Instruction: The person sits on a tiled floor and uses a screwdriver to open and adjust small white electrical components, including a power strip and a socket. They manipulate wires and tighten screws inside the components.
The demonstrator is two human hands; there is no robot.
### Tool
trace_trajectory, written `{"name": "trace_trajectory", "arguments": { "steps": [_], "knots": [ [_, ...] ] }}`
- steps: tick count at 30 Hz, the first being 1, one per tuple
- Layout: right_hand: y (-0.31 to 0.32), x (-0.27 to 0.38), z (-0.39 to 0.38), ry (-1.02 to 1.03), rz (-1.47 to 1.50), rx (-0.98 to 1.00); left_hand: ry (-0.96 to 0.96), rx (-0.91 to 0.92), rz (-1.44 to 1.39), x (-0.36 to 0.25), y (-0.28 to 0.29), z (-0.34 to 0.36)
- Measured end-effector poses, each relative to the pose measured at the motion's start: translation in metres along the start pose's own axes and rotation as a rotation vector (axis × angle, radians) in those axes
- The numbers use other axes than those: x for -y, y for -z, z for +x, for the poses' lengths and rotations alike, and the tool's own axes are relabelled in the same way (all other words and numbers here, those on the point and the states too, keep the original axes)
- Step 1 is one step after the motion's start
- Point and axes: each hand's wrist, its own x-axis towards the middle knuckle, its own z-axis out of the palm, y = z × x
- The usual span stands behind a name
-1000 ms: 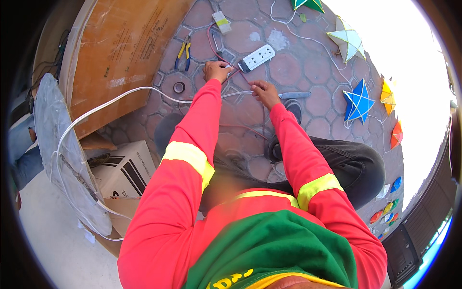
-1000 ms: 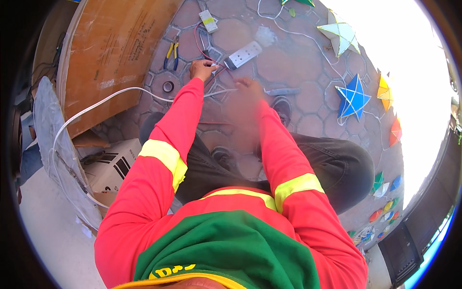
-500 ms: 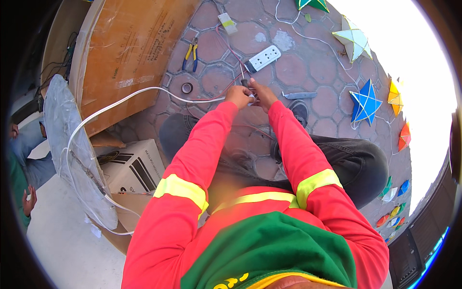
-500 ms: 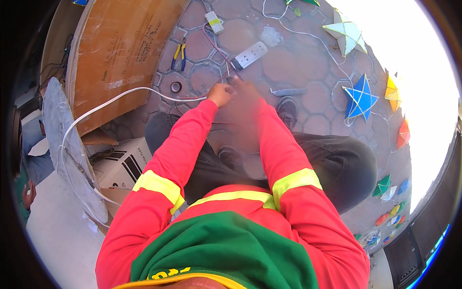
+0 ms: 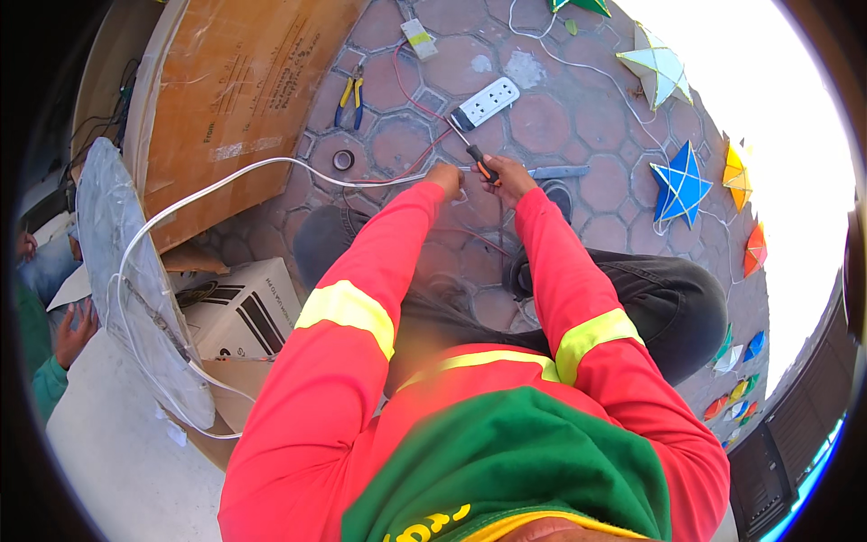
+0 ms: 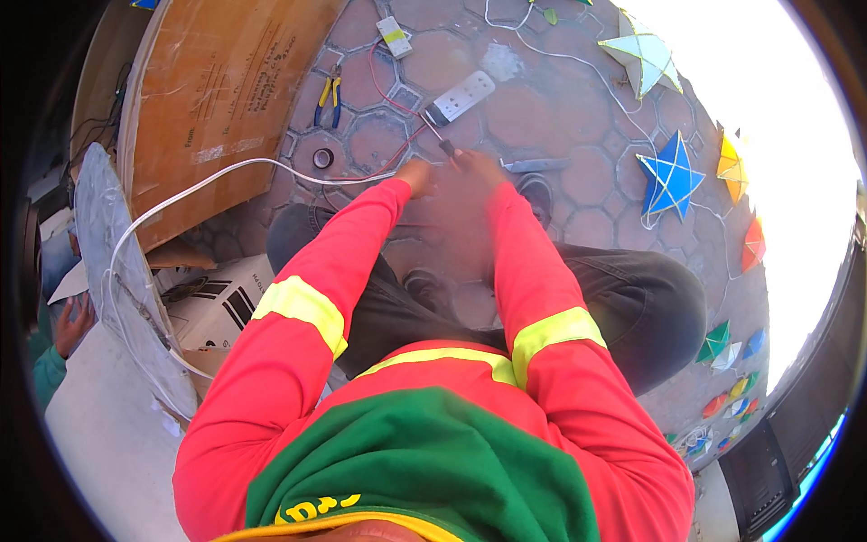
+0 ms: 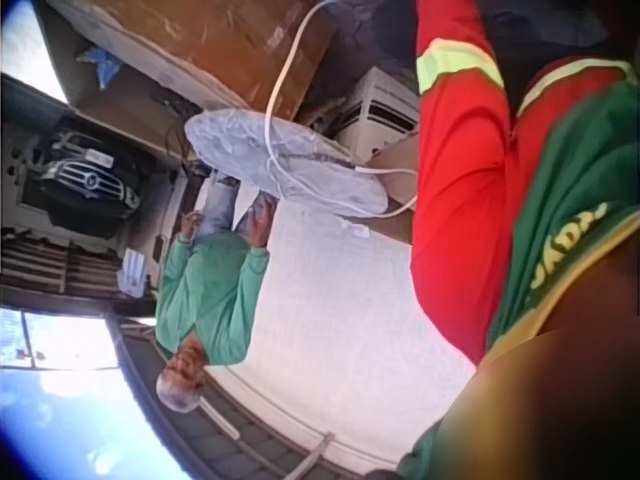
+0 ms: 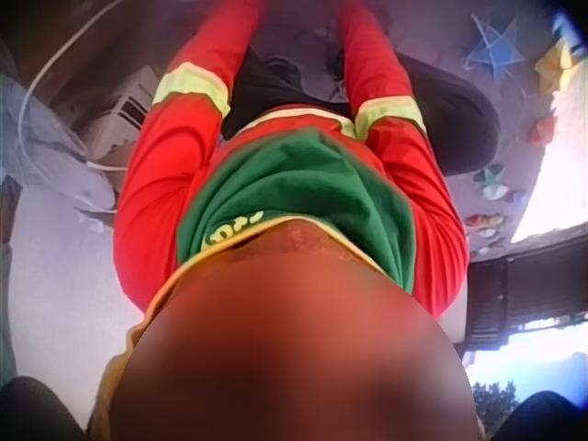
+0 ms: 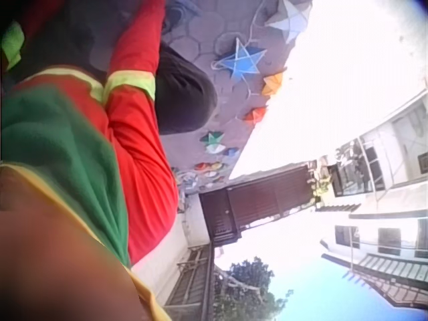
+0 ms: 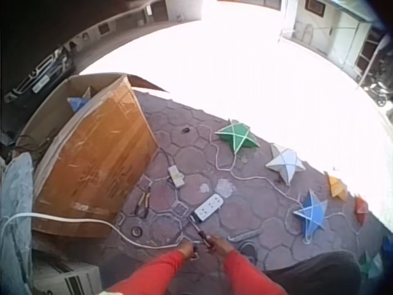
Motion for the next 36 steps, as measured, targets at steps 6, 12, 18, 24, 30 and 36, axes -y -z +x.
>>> {"name": "trace_trajectory", "arguments": {
  "steps": [6, 12, 18, 24, 30, 36],
  "knots": [
    [0.002, 0.034, -0.024, 0.111, 0.075, 0.031, 0.097, -0.505, 0.014, -0.021, -0.017, 0.012],
    [-0.007, 0.061, -0.035, 0.244, 0.189, 0.021, 0.005, -0.456, 0.083, -0.023, 0.005, 0.024],
    [-0.024, 0.110, -0.047, 0.439, 0.004, -0.237, -0.022, -0.722, -0.611, -0.010, 0.092, 0.020],
    [-0.042, 0.109, -0.052, 0.446, -0.128, -0.312, 0.358, -0.637, -0.251, 0.024, 0.062, -0.004],
    [-0.055, 0.080, -0.042, 0.405, -0.113, -0.278, -0.060, -0.240, 0.183, -0.010, -0.046, 0.005],
    [-0.055, 0.090, -0.043, 0.450, -0.110, -0.268, -0.106, -0.208, 0.317, -0.019, -0.113, 0.023]
  ]
}}
